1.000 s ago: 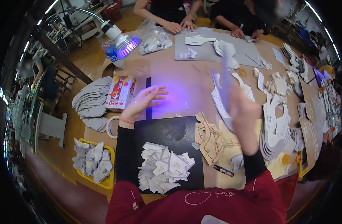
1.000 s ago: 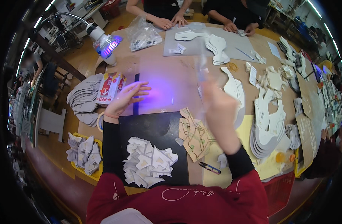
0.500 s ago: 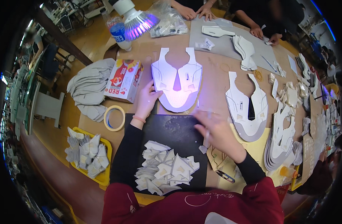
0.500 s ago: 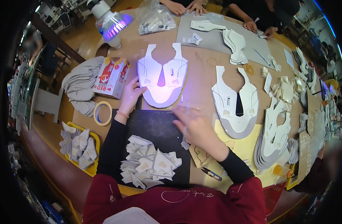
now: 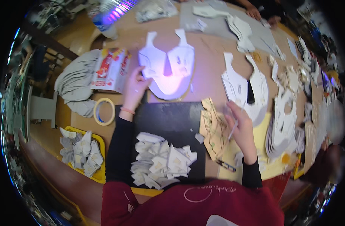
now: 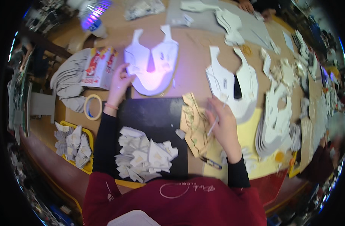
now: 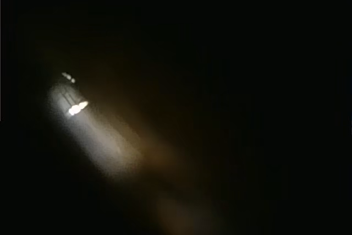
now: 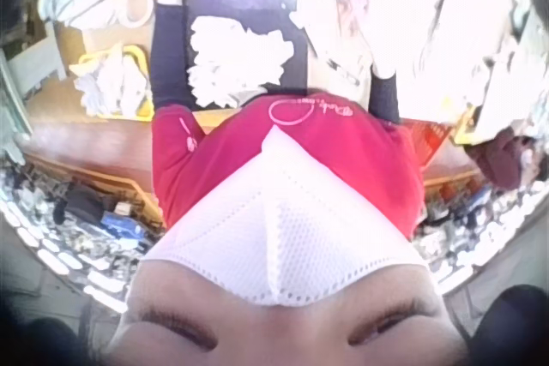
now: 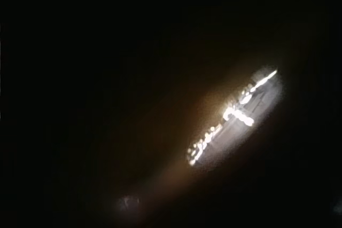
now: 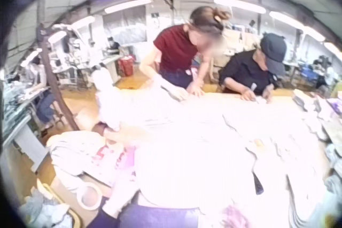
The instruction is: The person uses a pen to mark lines and points on white paper patterns laid on a table. They repeatedly pick up and place down pattern pieces, aligning them with a light box and making marks along edges and interior sections.
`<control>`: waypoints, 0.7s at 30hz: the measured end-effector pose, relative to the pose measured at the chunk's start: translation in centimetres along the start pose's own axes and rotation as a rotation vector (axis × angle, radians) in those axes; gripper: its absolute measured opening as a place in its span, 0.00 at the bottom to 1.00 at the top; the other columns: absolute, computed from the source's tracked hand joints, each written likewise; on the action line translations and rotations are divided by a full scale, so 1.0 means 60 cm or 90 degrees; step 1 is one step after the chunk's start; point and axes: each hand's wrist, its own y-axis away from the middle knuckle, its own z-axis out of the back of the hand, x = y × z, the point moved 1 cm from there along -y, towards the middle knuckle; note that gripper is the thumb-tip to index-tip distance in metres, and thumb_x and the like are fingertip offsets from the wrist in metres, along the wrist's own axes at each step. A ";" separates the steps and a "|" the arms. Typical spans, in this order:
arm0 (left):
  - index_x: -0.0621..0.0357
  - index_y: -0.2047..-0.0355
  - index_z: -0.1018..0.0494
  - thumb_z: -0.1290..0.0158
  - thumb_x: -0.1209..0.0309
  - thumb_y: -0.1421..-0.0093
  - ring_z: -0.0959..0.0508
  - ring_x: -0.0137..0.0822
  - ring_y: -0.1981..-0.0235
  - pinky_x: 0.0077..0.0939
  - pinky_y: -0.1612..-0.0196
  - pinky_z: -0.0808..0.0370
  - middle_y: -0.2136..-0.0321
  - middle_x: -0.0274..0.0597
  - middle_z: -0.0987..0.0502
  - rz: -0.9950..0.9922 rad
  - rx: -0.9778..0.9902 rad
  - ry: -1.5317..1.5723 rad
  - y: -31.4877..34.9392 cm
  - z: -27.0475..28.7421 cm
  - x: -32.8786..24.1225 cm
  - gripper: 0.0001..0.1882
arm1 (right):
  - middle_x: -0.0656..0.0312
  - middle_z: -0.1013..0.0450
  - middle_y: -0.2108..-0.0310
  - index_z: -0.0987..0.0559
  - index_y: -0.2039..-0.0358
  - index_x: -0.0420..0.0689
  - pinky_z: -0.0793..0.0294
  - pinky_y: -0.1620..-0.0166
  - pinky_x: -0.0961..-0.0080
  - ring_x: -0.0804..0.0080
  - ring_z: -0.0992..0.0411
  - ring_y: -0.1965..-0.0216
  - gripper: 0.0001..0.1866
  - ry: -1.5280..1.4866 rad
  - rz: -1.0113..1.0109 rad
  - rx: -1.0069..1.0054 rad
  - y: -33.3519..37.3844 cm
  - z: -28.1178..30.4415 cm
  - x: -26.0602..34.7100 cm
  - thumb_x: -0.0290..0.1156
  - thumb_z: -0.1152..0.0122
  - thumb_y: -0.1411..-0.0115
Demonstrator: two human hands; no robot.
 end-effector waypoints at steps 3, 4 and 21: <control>0.65 0.40 0.31 0.38 0.77 0.39 0.26 0.21 0.80 0.15 0.75 0.28 0.80 0.29 0.27 0.097 0.017 0.079 0.006 -0.009 -0.021 0.27 | 0.48 0.24 0.44 0.24 0.40 0.42 0.27 0.43 0.65 0.53 0.24 0.45 0.25 -0.029 -0.092 0.027 0.025 0.011 -0.010 0.29 0.33 0.38; 0.65 0.40 0.31 0.38 0.76 0.39 0.26 0.21 0.81 0.14 0.76 0.28 0.81 0.29 0.28 0.097 0.021 0.062 0.005 -0.004 -0.020 0.27 | 0.48 0.25 0.43 0.25 0.39 0.43 0.28 0.42 0.65 0.53 0.25 0.44 0.27 -0.024 -0.082 0.041 0.034 0.011 -0.012 0.29 0.32 0.39; 0.63 0.54 0.20 0.42 0.66 0.32 0.30 0.18 0.83 0.14 0.80 0.37 0.81 0.30 0.25 0.054 -0.128 0.053 -0.002 0.004 -0.018 0.13 | 0.58 0.29 0.36 0.24 0.39 0.48 0.36 0.34 0.57 0.51 0.36 0.33 0.35 0.183 0.039 0.146 0.101 0.045 -0.067 0.32 0.26 0.49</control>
